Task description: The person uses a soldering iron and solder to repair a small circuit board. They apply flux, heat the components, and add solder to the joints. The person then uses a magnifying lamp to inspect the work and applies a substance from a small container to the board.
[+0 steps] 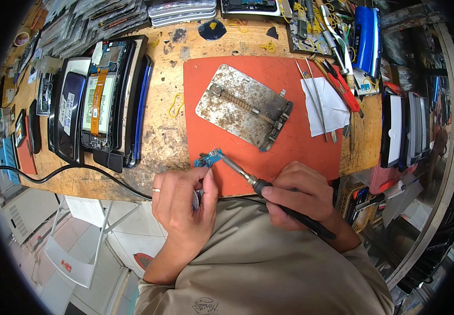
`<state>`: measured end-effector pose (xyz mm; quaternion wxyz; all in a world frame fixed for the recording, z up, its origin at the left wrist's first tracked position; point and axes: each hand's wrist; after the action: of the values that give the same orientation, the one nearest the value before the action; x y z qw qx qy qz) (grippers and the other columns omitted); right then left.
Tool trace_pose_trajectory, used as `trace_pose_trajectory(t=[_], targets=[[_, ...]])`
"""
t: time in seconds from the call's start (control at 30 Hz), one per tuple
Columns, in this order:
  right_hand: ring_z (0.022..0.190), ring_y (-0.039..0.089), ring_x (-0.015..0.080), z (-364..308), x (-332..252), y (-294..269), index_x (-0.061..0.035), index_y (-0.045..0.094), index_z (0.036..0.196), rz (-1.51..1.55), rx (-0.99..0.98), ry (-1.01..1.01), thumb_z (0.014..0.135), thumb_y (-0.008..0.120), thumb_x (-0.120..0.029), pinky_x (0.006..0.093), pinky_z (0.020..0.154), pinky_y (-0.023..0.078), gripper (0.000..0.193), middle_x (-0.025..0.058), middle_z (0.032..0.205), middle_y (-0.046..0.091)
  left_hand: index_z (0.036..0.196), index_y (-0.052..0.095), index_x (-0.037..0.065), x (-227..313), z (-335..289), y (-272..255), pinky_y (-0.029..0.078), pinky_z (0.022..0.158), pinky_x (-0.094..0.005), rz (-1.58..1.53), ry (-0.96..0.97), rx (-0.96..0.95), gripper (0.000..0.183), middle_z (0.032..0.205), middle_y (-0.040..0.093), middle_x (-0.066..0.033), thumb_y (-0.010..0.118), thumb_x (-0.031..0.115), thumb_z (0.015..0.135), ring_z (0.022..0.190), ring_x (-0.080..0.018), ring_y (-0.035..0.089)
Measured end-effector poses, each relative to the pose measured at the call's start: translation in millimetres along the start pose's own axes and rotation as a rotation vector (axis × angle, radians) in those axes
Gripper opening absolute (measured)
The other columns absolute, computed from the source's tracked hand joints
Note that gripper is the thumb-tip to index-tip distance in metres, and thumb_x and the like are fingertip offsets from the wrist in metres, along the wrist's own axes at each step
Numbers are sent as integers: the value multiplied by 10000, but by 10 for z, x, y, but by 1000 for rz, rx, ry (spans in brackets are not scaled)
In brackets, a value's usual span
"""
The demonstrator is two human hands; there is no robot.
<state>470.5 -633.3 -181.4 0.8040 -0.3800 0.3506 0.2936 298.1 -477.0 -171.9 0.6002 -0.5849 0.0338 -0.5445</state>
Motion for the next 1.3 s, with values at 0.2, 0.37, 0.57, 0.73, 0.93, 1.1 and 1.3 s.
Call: trace_pose_trajectory(t=[0.2, 0.37, 0.57, 0.73, 0.93, 1.1, 1.3], targets=[[697, 671, 231, -9, 0, -30, -8, 776, 1179, -11, -51, -5, 859, 788, 20, 361, 621, 582, 321, 95, 895, 677, 979, 754, 45, -4, 5, 6, 459, 668, -389, -3, 6, -3, 203, 829, 668, -71, 852, -53, 831, 723, -262, 599], [696, 670, 230, -16, 1, -29, -10, 777, 1182, -18, -50, -1, 851, 789, 24, 356, 620, 578, 333, 98, 898, 680, 989, 756, 40, -5, -2, 14, 459, 668, -390, -5, 6, 0, 209, 830, 667, -76, 851, -55, 829, 727, -264, 599], [693, 666, 230, -14, 14, -22, -4, 779, 1178, -12, -40, -20, 850, 791, 19, 355, 618, 576, 330, 99, 897, 680, 1008, 764, 36, -21, -34, -5, 457, 672, -393, 13, -6, 41, 217, 839, 667, -80, 840, -67, 833, 725, -263, 593], [687, 662, 231, -6, 21, -20, -1, 781, 1166, -17, -44, -29, 858, 789, 11, 355, 611, 575, 309, 100, 896, 678, 1110, 806, 42, -92, -3, -53, 444, 690, -402, 129, 33, 42, 244, 840, 615, -63, 869, 15, 875, 758, -259, 567], [685, 664, 231, -7, 18, -23, -1, 781, 1160, -13, -43, -28, 860, 788, 12, 355, 610, 576, 301, 101, 896, 679, 1200, 844, 70, -55, 13, -55, 430, 703, -402, 173, 10, -32, 384, 823, 541, -46, 930, 189, 846, 770, -246, 534], [697, 670, 230, -23, 16, -28, -4, 781, 1162, -8, -48, -17, 851, 789, 27, 358, 620, 581, 313, 103, 911, 688, 1182, 850, 68, -52, 27, -47, 429, 701, -400, 166, -4, -40, 356, 816, 538, -46, 932, 158, 848, 766, -243, 530], [715, 679, 234, -32, 19, -34, -8, 783, 1168, -10, -52, -20, 838, 789, 39, 359, 630, 586, 334, 102, 921, 690, 1174, 851, 64, -50, 24, -44, 427, 698, -399, 150, -15, -38, 343, 811, 535, -47, 931, 141, 849, 765, -243, 527]])
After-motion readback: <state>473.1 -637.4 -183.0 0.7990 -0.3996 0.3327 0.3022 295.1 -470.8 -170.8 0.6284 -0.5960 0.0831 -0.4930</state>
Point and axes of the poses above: each hand's wrist, its own z-axis towards the middle knuckle, its own y-axis out of the palm, x = y × z
